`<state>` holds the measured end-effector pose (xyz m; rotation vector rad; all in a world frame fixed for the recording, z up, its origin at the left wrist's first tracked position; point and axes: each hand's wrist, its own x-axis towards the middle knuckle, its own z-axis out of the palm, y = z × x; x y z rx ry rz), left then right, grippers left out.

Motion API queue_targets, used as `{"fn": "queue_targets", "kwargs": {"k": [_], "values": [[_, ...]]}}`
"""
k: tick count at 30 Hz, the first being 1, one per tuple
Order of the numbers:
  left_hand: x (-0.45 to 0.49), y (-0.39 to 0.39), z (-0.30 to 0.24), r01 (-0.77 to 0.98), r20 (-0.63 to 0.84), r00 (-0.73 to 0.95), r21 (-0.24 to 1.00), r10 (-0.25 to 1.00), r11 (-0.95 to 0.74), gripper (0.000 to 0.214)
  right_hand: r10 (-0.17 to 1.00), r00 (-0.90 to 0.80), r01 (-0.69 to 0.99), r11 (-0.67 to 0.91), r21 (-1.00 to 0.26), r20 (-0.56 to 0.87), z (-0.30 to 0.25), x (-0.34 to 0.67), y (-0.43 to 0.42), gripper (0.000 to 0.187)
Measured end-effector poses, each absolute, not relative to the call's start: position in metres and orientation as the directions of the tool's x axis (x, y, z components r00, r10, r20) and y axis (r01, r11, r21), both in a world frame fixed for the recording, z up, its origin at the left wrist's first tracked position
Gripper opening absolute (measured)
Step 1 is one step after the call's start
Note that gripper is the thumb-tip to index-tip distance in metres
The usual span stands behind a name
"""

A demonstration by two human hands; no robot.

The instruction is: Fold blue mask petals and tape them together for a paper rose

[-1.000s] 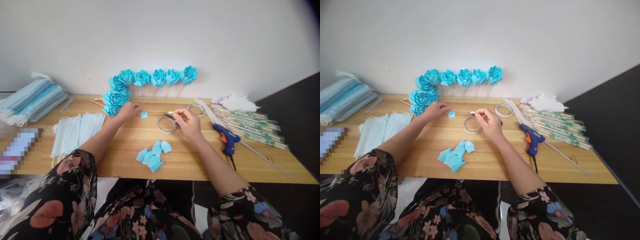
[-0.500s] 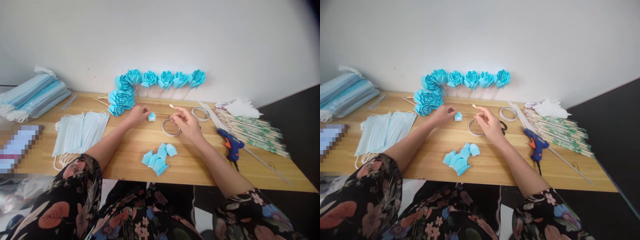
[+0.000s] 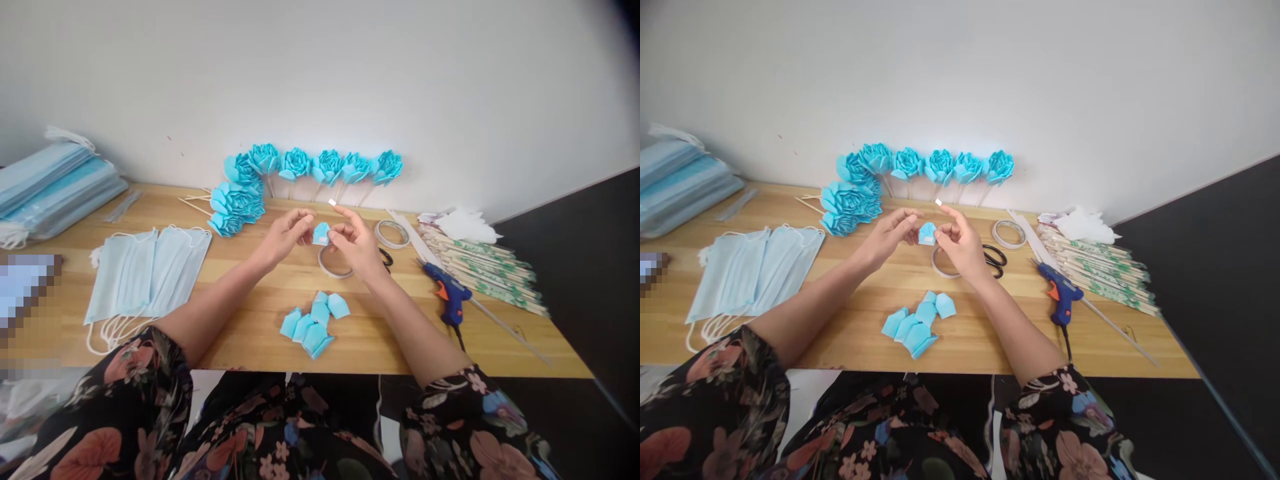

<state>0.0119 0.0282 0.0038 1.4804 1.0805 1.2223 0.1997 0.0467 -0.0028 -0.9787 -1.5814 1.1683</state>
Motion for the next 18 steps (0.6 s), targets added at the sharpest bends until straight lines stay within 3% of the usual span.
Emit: {"fn": "queue_targets", "kwargs": {"k": [6, 14, 18], "values": [[0.025, 0.019, 0.000, 0.062, 0.013, 0.302, 0.998, 0.953, -0.033, 0.044, 0.949, -0.147, 0.052, 0.290, -0.956, 0.279, -0.011, 0.205, 0.046, 0.058], [0.029, 0.021, -0.008, -0.024, -0.051, 0.184, 0.998, 0.982, 0.056, 0.037, 0.941, -0.190, 0.132, 0.307, -0.942, 0.280, -0.007, 0.210, 0.039, 0.058], [0.027, 0.021, -0.006, 0.004, -0.053, 0.145, 0.999, 0.988, 0.053, 0.032, 0.924, -0.187, 0.146, 0.361, -0.921, 0.333, 0.003, 0.219, 0.039, 0.042]]}}
